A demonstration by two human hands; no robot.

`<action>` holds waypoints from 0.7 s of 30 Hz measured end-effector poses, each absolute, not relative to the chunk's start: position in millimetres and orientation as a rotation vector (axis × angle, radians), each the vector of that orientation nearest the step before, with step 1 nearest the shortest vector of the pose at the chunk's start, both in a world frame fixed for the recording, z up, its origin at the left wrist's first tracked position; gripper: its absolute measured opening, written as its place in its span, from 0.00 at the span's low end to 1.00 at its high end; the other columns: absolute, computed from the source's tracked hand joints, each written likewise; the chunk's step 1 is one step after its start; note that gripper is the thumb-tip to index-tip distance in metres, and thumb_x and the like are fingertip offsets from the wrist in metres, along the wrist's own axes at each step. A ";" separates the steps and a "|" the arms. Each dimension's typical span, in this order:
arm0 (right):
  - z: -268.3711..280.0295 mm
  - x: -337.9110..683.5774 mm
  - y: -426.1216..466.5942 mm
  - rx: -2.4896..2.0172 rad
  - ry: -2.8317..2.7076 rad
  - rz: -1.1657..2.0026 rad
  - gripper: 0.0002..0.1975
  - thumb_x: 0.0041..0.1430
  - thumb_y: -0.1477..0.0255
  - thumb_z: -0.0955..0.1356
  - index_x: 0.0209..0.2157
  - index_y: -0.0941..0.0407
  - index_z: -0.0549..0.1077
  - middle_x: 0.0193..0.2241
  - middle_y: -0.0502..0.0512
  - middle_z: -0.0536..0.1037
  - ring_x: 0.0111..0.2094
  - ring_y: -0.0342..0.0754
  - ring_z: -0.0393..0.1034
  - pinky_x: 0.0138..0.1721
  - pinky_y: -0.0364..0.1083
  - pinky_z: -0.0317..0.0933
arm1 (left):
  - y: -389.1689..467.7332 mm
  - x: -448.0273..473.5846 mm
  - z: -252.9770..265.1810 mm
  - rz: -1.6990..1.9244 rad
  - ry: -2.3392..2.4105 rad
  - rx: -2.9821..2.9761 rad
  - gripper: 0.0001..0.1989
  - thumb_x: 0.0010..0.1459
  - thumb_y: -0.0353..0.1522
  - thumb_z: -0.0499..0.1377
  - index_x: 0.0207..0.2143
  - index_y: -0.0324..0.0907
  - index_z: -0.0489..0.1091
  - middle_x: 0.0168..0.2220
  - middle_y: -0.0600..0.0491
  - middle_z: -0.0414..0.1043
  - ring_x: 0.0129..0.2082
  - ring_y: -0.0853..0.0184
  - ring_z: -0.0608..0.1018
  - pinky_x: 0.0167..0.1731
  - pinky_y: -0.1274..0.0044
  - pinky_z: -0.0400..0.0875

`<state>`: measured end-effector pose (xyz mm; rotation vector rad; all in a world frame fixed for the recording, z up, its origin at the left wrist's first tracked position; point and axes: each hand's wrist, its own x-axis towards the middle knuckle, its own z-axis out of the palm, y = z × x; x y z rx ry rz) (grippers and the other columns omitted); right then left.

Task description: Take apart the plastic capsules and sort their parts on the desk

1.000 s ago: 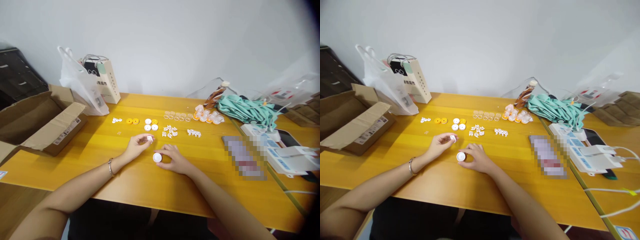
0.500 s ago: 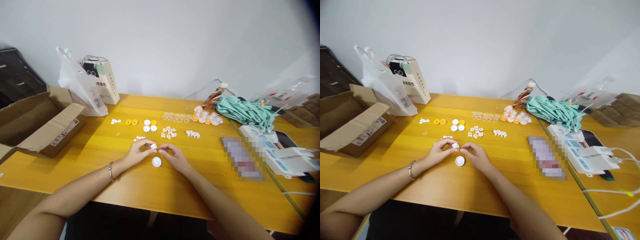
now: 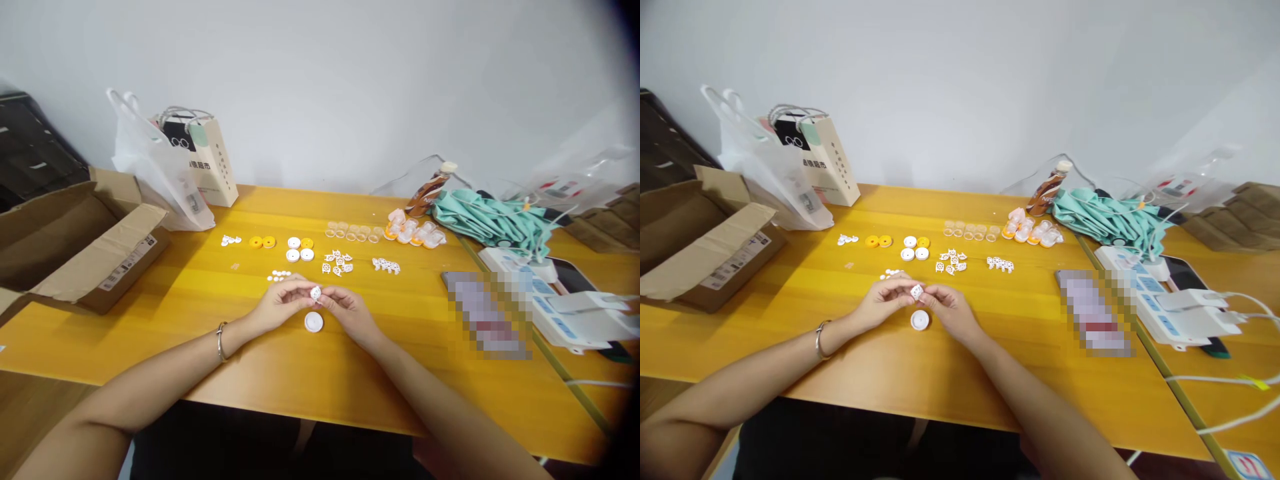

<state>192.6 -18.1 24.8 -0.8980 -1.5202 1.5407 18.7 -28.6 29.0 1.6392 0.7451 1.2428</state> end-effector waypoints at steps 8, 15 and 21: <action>27.5 193.8 -19.3 -0.950 -1.515 1.529 0.09 0.49 0.63 0.69 0.29 0.54 0.74 0.29 0.48 0.77 0.32 0.44 0.70 0.40 0.46 0.63 | -30.6 16.7 28.1 1.269 0.811 1.805 0.11 0.53 0.33 0.61 0.39 0.40 0.70 0.36 0.49 0.68 0.36 0.68 0.72 0.37 0.74 0.69; 32.3 195.2 -20.1 -0.991 -1.446 1.485 0.10 0.48 0.62 0.69 0.28 0.54 0.75 0.27 0.50 0.78 0.29 0.43 0.71 0.38 0.46 0.66 | -35.9 14.7 27.3 1.312 0.924 2.145 0.11 0.56 0.31 0.58 0.43 0.41 0.69 0.37 0.48 0.72 0.37 0.68 0.74 0.38 0.74 0.70; 31.4 193.4 -22.8 -1.006 -1.441 1.484 0.12 0.47 0.61 0.70 0.29 0.55 0.76 0.26 0.50 0.79 0.27 0.44 0.72 0.37 0.47 0.68 | -38.7 11.5 31.7 1.245 0.959 2.469 0.12 0.59 0.29 0.55 0.46 0.40 0.67 0.39 0.48 0.72 0.38 0.68 0.74 0.38 0.73 0.71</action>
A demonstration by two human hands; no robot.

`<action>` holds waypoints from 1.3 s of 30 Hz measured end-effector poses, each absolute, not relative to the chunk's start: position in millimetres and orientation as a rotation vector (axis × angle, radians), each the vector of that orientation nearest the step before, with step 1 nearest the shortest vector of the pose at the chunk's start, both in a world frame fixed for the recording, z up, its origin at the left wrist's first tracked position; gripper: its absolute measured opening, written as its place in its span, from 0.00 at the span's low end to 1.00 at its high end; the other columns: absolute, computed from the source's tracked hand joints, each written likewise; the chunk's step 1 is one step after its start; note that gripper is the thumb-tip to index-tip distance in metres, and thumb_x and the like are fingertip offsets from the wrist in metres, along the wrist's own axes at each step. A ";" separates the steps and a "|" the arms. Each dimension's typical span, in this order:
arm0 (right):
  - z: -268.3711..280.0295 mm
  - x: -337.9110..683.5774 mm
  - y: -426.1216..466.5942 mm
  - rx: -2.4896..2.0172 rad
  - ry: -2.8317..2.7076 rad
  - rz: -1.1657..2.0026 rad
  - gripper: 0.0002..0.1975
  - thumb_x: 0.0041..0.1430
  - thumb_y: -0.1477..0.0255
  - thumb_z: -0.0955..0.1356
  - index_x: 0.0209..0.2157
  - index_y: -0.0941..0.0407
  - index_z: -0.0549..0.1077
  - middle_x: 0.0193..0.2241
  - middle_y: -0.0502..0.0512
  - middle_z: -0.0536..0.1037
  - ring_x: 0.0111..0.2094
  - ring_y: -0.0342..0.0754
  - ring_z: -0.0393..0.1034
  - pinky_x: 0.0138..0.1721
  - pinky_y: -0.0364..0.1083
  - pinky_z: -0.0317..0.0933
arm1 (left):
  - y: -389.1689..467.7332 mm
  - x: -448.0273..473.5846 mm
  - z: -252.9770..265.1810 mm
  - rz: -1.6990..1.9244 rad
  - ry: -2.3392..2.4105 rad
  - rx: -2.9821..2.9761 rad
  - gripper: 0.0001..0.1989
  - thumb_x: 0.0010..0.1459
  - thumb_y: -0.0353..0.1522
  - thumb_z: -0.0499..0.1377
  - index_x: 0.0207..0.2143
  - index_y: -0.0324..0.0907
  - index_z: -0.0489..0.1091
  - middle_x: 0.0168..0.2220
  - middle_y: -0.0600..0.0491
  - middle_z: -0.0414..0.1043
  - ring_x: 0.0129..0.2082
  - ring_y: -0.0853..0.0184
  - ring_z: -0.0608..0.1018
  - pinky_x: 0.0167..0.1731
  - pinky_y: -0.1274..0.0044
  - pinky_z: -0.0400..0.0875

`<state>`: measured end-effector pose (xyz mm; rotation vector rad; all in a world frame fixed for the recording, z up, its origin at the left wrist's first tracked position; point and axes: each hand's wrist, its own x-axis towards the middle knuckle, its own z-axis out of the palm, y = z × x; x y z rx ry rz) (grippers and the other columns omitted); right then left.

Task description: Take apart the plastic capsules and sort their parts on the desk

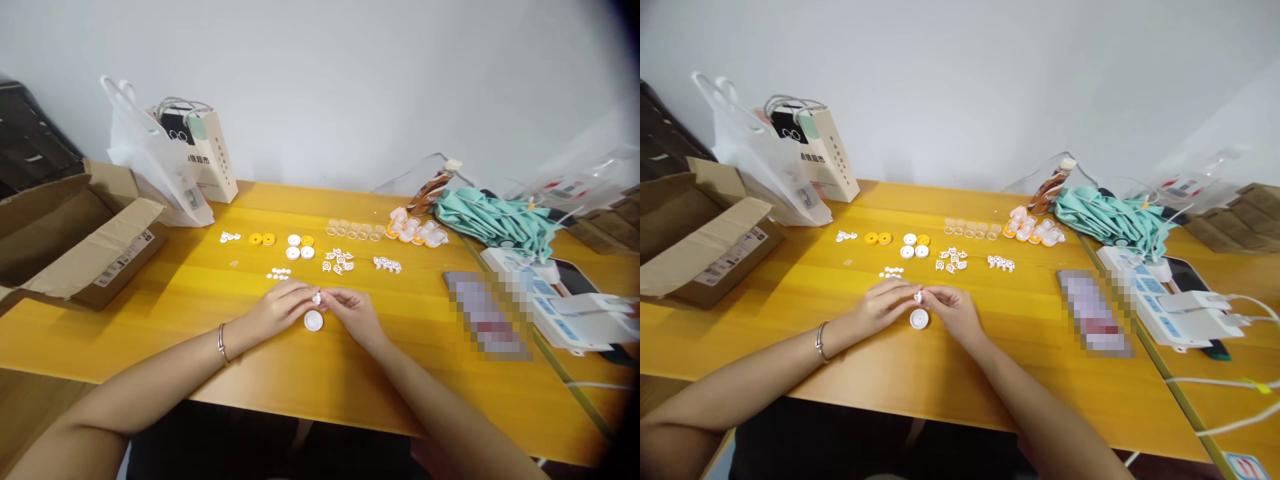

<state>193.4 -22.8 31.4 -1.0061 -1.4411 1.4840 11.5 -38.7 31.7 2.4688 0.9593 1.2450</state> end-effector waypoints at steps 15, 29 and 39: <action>25.1 193.6 -27.8 -1.025 -1.731 1.085 0.08 0.53 0.70 0.66 0.33 0.52 0.76 0.30 0.48 0.80 0.30 0.48 0.75 0.37 0.48 0.70 | -40.2 9.2 24.2 1.202 0.984 2.774 0.15 0.58 0.26 0.54 0.48 0.39 0.63 0.41 0.47 0.71 0.38 0.66 0.74 0.36 0.73 0.73; 29.2 191.4 -27.9 -1.121 -1.729 1.014 0.07 0.50 0.71 0.65 0.28 0.56 0.75 0.24 0.50 0.78 0.25 0.45 0.72 0.29 0.43 0.68 | -39.0 12.5 26.7 1.206 0.927 2.806 0.13 0.58 0.25 0.53 0.47 0.38 0.64 0.40 0.46 0.72 0.37 0.67 0.74 0.36 0.74 0.73; 31.4 195.3 -18.8 -0.946 -1.362 1.614 0.10 0.51 0.64 0.68 0.31 0.56 0.72 0.27 0.51 0.78 0.27 0.41 0.72 0.35 0.43 0.68 | -31.9 11.1 21.0 1.339 0.953 2.169 0.11 0.56 0.28 0.58 0.43 0.39 0.69 0.38 0.47 0.73 0.37 0.68 0.75 0.39 0.75 0.73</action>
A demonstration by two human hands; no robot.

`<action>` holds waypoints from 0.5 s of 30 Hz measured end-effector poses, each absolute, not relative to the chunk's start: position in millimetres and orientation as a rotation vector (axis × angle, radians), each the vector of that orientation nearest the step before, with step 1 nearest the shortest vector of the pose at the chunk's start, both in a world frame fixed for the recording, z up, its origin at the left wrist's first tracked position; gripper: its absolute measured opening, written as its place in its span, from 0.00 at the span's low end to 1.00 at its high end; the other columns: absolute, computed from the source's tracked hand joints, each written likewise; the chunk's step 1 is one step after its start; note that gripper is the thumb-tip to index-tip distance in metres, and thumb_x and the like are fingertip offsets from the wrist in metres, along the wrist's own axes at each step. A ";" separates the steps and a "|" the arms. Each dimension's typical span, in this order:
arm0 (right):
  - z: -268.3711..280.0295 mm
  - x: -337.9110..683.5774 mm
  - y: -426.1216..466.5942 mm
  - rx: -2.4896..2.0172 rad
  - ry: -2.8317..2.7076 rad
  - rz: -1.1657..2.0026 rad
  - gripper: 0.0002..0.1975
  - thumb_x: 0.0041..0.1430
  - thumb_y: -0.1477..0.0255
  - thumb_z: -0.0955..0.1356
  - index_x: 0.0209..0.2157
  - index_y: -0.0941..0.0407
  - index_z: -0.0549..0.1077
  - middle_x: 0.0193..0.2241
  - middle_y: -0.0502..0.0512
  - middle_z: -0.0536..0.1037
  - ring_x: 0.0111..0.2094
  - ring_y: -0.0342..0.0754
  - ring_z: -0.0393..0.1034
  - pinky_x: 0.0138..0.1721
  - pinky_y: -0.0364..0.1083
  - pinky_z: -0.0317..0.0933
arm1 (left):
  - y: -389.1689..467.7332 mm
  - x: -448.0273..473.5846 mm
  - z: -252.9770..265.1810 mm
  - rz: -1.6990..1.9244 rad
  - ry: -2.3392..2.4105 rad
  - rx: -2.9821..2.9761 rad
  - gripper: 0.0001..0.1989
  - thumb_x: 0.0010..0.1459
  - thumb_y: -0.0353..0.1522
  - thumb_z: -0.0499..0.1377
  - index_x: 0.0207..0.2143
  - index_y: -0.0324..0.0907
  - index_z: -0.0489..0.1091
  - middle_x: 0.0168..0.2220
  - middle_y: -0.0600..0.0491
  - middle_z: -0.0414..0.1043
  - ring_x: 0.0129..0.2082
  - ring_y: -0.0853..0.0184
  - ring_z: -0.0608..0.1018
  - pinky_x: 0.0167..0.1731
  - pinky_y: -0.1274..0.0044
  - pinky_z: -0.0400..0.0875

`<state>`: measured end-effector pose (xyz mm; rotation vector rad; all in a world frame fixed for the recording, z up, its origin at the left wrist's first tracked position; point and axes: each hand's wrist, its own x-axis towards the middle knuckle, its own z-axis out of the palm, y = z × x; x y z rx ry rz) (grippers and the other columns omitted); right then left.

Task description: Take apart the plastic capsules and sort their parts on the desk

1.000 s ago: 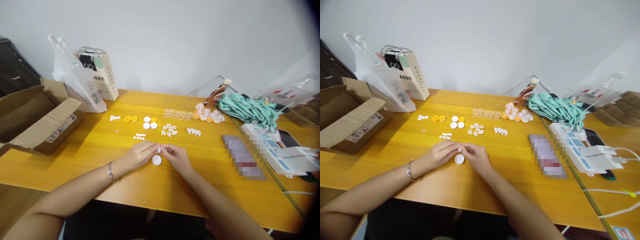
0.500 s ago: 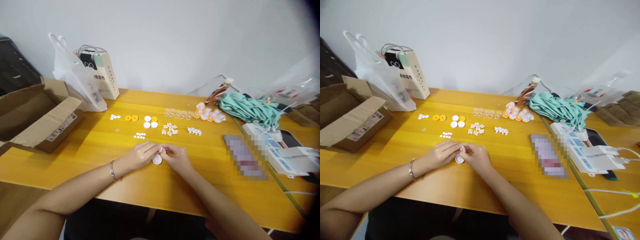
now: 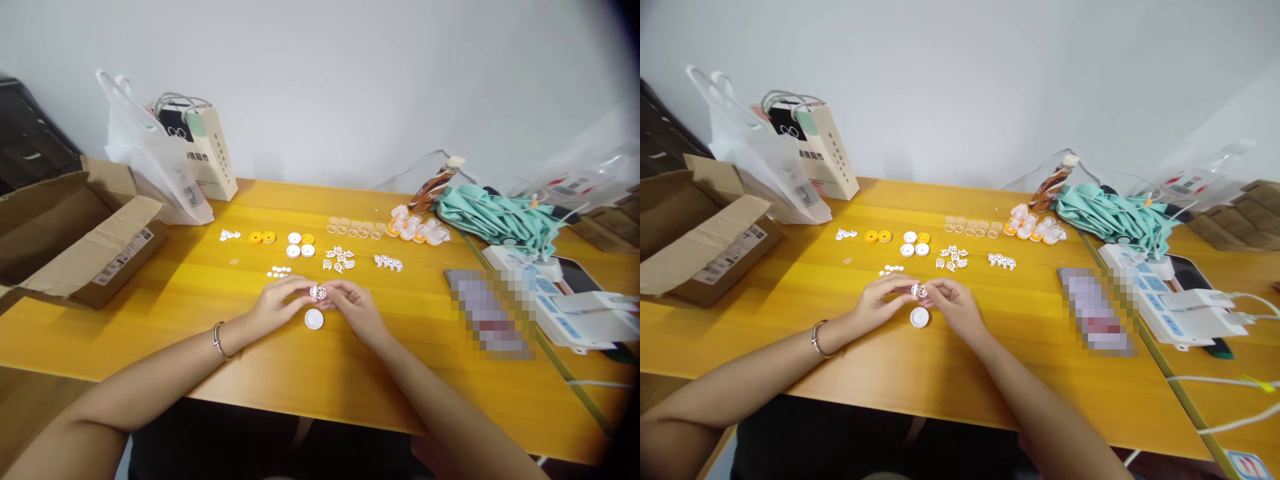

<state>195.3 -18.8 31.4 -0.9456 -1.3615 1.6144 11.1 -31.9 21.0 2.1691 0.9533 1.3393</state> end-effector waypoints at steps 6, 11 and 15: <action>35.0 195.1 -19.8 -0.897 -1.383 1.618 0.12 0.48 0.67 0.70 0.35 0.55 0.69 0.25 0.48 0.76 0.28 0.40 0.72 0.36 0.43 0.67 | -31.2 13.4 17.6 1.341 0.941 2.018 0.12 0.55 0.31 0.58 0.43 0.40 0.69 0.37 0.49 0.73 0.36 0.69 0.76 0.38 0.75 0.74; 27.6 192.5 -20.8 -0.886 -1.468 1.511 0.10 0.50 0.67 0.69 0.34 0.54 0.68 0.27 0.49 0.76 0.30 0.42 0.72 0.37 0.44 0.67 | -30.9 15.4 17.2 1.309 0.947 1.862 0.11 0.54 0.31 0.59 0.41 0.39 0.70 0.36 0.50 0.73 0.35 0.70 0.77 0.39 0.76 0.74; 22.2 195.4 -19.3 -0.906 -1.683 1.193 0.08 0.50 0.69 0.69 0.33 0.55 0.70 0.31 0.53 0.76 0.32 0.44 0.72 0.38 0.45 0.67 | -31.0 17.3 17.3 1.278 1.001 1.707 0.11 0.52 0.32 0.61 0.38 0.38 0.70 0.35 0.49 0.74 0.34 0.68 0.77 0.40 0.75 0.74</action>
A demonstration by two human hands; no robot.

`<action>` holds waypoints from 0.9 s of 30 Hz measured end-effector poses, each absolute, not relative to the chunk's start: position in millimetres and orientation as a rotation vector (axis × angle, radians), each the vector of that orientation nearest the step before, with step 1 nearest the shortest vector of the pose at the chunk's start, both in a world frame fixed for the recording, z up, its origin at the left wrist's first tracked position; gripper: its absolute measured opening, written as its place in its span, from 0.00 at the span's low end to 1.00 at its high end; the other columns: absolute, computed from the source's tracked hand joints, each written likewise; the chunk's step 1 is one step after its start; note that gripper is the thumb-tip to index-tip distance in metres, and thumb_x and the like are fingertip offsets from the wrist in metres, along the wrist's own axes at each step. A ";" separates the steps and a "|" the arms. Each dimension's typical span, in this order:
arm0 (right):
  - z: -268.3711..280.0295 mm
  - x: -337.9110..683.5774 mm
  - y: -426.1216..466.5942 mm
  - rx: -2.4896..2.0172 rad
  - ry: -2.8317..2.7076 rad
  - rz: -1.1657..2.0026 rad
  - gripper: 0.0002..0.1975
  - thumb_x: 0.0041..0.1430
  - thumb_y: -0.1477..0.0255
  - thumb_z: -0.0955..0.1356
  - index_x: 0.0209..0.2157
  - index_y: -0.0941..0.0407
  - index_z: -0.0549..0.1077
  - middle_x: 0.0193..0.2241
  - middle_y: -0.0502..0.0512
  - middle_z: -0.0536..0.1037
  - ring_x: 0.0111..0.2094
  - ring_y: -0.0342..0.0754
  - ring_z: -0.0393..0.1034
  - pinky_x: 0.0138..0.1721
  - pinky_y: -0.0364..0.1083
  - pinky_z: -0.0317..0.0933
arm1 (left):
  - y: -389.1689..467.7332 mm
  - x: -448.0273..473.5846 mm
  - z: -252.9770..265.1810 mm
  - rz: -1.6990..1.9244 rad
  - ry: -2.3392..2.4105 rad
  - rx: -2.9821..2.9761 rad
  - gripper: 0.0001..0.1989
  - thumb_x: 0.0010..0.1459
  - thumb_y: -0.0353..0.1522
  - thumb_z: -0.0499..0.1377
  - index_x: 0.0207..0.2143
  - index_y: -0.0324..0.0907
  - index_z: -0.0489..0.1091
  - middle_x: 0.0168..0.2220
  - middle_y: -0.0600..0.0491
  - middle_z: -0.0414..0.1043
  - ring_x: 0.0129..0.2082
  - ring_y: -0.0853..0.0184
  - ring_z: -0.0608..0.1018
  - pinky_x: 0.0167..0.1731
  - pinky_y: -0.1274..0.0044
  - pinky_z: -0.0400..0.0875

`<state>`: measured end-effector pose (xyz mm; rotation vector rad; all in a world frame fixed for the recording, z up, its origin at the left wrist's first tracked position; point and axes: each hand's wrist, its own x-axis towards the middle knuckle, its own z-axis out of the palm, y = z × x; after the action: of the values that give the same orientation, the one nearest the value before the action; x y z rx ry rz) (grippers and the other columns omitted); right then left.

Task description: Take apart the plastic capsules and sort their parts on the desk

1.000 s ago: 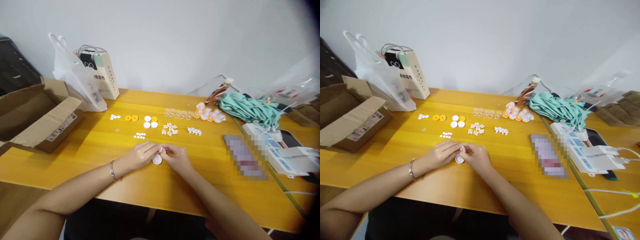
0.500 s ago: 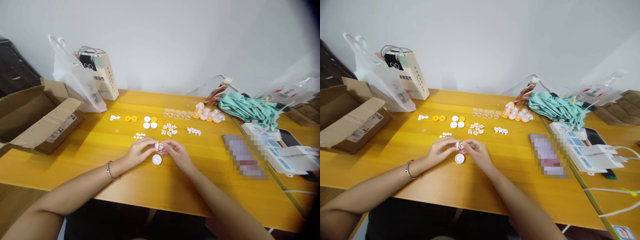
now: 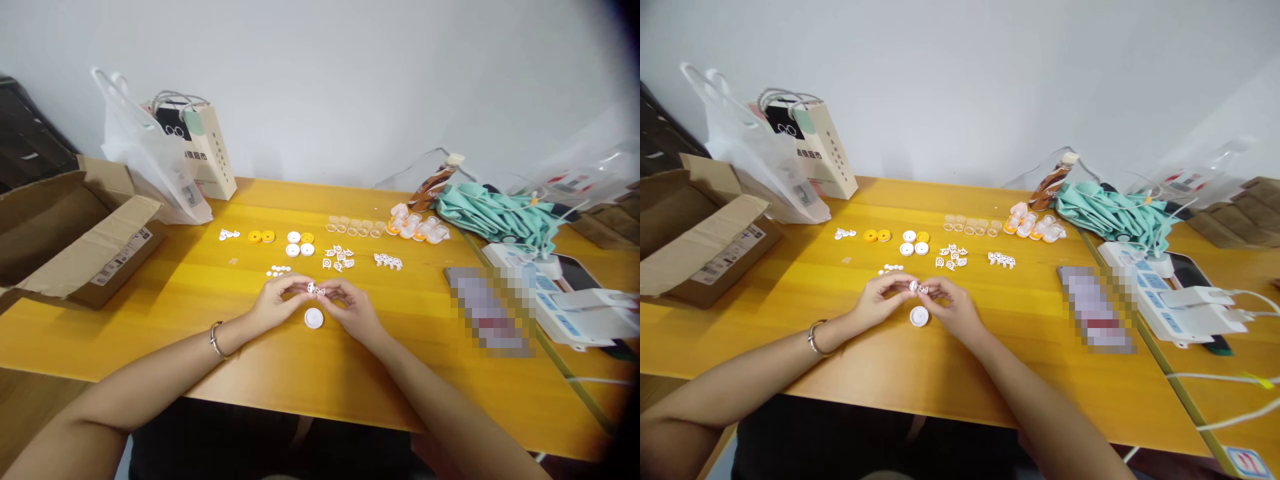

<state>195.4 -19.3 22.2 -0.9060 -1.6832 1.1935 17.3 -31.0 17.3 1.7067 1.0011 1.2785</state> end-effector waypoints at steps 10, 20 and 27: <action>30.5 206.0 -15.7 -0.817 -2.066 0.842 0.05 0.57 0.68 0.64 0.31 0.54 0.70 0.29 0.52 0.75 0.31 0.43 0.70 0.36 0.43 0.64 | -28.4 16.6 15.7 1.241 0.934 1.471 0.11 0.50 0.33 0.62 0.36 0.37 0.70 0.34 0.50 0.74 0.33 0.69 0.77 0.38 0.76 0.72; 33.1 205.3 -18.6 -0.815 -2.105 0.763 0.06 0.59 0.68 0.62 0.30 0.53 0.68 0.28 0.53 0.73 0.31 0.46 0.67 0.35 0.45 0.63 | -31.0 17.4 20.2 1.321 1.006 1.557 0.10 0.51 0.33 0.61 0.35 0.38 0.70 0.33 0.50 0.74 0.34 0.69 0.75 0.40 0.76 0.71; 30.5 222.9 -3.4 -0.969 -2.005 0.620 0.05 0.58 0.68 0.63 0.30 0.53 0.69 0.28 0.53 0.73 0.31 0.47 0.67 0.35 0.47 0.63 | -16.4 -1.1 26.1 1.430 1.033 1.371 0.12 0.51 0.35 0.61 0.36 0.37 0.70 0.34 0.50 0.74 0.34 0.69 0.76 0.40 0.76 0.71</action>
<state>222.9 -3.4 30.5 -0.9688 -2.0049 0.6201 -1.1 -16.4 26.1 1.3713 1.0335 1.4300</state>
